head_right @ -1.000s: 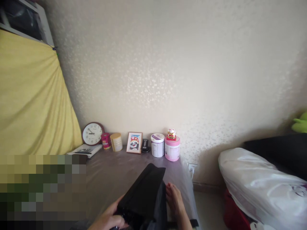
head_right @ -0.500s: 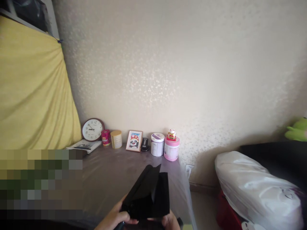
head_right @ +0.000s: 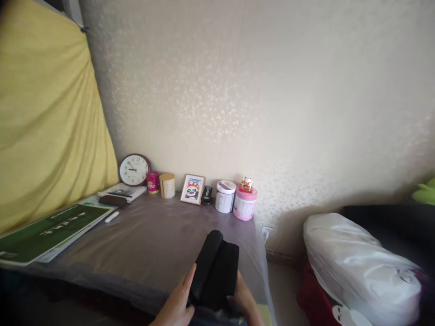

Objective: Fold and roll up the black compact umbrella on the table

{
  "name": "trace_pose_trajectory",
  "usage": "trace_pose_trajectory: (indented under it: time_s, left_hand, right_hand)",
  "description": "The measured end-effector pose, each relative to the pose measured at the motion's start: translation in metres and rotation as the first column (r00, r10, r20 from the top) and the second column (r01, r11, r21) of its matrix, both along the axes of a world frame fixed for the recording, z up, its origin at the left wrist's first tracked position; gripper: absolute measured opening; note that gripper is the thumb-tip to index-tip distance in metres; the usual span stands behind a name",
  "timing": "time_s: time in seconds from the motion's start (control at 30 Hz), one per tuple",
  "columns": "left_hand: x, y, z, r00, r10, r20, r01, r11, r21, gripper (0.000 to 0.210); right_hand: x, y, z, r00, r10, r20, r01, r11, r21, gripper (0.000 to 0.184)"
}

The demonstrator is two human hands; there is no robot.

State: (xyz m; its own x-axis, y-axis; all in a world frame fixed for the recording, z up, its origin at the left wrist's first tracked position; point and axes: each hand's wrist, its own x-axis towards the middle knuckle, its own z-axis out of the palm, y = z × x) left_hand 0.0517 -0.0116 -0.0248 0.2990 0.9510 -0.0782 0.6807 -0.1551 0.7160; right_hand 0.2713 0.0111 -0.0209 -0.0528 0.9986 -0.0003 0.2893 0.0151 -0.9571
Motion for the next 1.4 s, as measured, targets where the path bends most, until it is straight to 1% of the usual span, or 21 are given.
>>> trace_pose_trajectory:
  time_s: [0.07,0.13,0.2,0.27,0.33,0.43,0.57,0.67,0.77,0.83,0.9,1.0,1.13,1.27,1.4]
  left_hand:
    - [0.001,-0.003,0.003,0.998,0.002,-0.059,-0.003,1.0,-0.009,0.094]
    - [0.001,-0.006,0.009,0.995,0.003,-0.096,-0.003,1.0,-0.008,0.093]
    - [0.001,-0.008,0.014,0.993,-0.001,-0.122,0.0,1.0,-0.01,0.093]
    - [0.002,-0.01,0.017,0.989,-0.004,-0.147,0.003,1.0,-0.011,0.092]
    - [0.003,-0.011,0.018,0.986,-0.012,-0.168,0.008,1.0,-0.02,0.091]
    - [0.005,-0.011,0.017,0.98,-0.006,-0.198,0.001,1.0,-0.026,0.091]
    - [0.006,-0.011,0.016,0.976,-0.001,-0.216,-0.002,1.0,-0.016,0.092]
    - [0.007,-0.011,0.016,0.973,-0.008,-0.231,0.0,0.999,-0.033,0.092]
    - [0.007,-0.011,0.015,0.975,-0.008,-0.222,0.001,0.999,-0.032,0.093]
    - [0.007,-0.01,0.013,0.976,-0.006,-0.217,-0.002,0.999,-0.035,0.095]
    - [0.008,-0.009,0.011,0.975,-0.008,-0.222,-0.001,0.999,-0.039,0.096]
    - [0.009,-0.007,0.009,0.972,-0.007,-0.233,-0.005,0.999,-0.051,0.099]
    - [0.009,-0.005,0.01,0.978,-0.004,-0.206,-0.005,0.999,-0.044,0.1]
    - [0.007,-0.003,0.014,0.975,-0.031,-0.221,0.016,0.997,-0.069,0.097]
    - [0.004,-0.003,0.015,0.972,-0.047,-0.229,0.03,0.997,-0.077,0.095]
  right_hand:
    - [0.01,0.005,0.007,0.987,-0.135,0.089,0.127,0.988,0.091,0.031]
    - [0.015,0.009,0.014,0.951,-0.277,0.137,0.259,0.956,0.14,0.035]
    - [0.016,0.01,0.02,0.924,-0.35,0.155,0.335,0.935,0.118,0.04]
    - [0.013,0.009,0.027,0.913,-0.368,0.174,0.362,0.93,0.066,0.046]
    - [0.009,0.008,0.033,0.906,-0.362,0.218,0.363,0.931,0.039,0.049]
    - [0.004,0.009,0.038,0.889,-0.364,0.278,0.363,0.93,0.059,0.047]
    - [0.003,0.015,0.034,0.894,-0.349,0.281,0.357,0.934,0.025,0.037]
    - [-0.002,0.019,0.033,0.926,-0.318,0.203,0.324,0.946,0.003,0.03]
    - [-0.017,0.024,0.037,0.97,-0.244,0.023,0.244,0.969,-0.027,0.029]
    - [-0.03,0.03,0.042,0.977,-0.205,-0.065,0.205,0.979,-0.018,0.031]
    - [-0.044,0.04,0.043,0.975,-0.207,-0.08,0.209,0.978,0.022,0.032]
    - [-0.061,0.056,0.039,0.972,-0.235,0.023,0.233,0.97,0.074,0.03]
    - [-0.075,0.071,0.029,0.946,-0.232,0.225,0.227,0.973,0.049,0.034]
    - [-0.08,0.078,0.022,0.924,-0.245,0.292,0.246,0.969,0.032,0.041]
    - [-0.083,0.079,0.019,0.916,-0.222,0.334,0.232,0.973,0.009,0.041]
